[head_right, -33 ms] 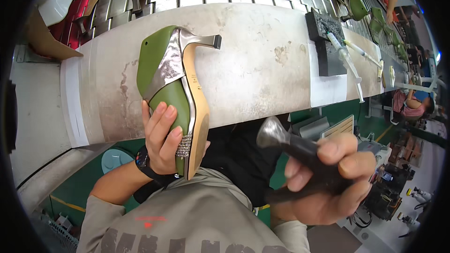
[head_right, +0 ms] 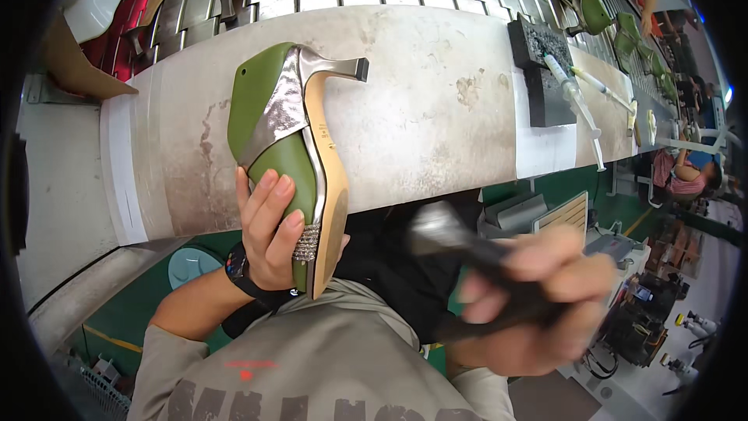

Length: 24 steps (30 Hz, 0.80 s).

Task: The person uses a hammer to press and secure the edges of a shoe upper onto a heel, then applies a pre-cut sole piece to the bottom by hand, pressing it firmly into place and continuing to hammer around the perimeter to ensure a bond.

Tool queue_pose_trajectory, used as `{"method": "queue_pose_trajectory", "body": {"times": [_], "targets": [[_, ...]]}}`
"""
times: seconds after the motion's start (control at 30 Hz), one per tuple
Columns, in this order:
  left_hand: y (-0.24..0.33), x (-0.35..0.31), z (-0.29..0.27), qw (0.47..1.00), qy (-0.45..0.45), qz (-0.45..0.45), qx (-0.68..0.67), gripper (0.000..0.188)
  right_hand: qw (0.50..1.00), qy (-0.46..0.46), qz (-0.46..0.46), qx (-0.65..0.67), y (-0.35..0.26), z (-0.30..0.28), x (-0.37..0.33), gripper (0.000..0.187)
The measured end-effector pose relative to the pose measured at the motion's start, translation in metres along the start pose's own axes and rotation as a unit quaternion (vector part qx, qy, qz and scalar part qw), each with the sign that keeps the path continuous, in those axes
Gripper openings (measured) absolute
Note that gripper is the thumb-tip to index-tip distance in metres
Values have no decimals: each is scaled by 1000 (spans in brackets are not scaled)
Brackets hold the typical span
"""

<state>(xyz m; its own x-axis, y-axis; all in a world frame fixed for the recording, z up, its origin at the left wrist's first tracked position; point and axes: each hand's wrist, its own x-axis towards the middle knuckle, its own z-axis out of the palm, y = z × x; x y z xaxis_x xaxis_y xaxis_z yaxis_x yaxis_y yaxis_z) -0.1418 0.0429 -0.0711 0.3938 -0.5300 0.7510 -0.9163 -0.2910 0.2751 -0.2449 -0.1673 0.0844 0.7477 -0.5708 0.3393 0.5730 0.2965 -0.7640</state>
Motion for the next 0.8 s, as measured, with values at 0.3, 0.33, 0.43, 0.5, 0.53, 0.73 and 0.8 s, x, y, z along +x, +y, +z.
{"method": "queue_pose_trajectory", "body": {"times": [0.3, 0.33, 0.43, 0.5, 0.53, 0.73, 0.8], "targets": [[1, 3, -2, 1000, -2, -17, -4, 77, 940, -51, 213, -262, 50, 16, 29, 15], [2, 1, -4, 1000, -3, -31, 0, 77, 942, -60, 184, -275, 40, 19, 26, 15], [9, 6, 1, 998, 27, -46, -15, 60, 983, -23, 28, -181, 6, 27, 7, 20], [10, 9, 4, 996, 55, -58, -28, 44, 998, -21, 37, -53, 0, 23, -6, 23], [11, 8, 2, 996, 57, -66, -29, 44, 943, -277, 81, -167, 19, -15, 14, 19], [4, 6, 3, 999, 6, -32, -17, 70, 878, -163, 142, -428, 45, 5, 35, 14], [3, 6, 9, 999, 14, -33, -17, 66, 706, -260, -83, -653, 64, -17, 70, 24]]}}
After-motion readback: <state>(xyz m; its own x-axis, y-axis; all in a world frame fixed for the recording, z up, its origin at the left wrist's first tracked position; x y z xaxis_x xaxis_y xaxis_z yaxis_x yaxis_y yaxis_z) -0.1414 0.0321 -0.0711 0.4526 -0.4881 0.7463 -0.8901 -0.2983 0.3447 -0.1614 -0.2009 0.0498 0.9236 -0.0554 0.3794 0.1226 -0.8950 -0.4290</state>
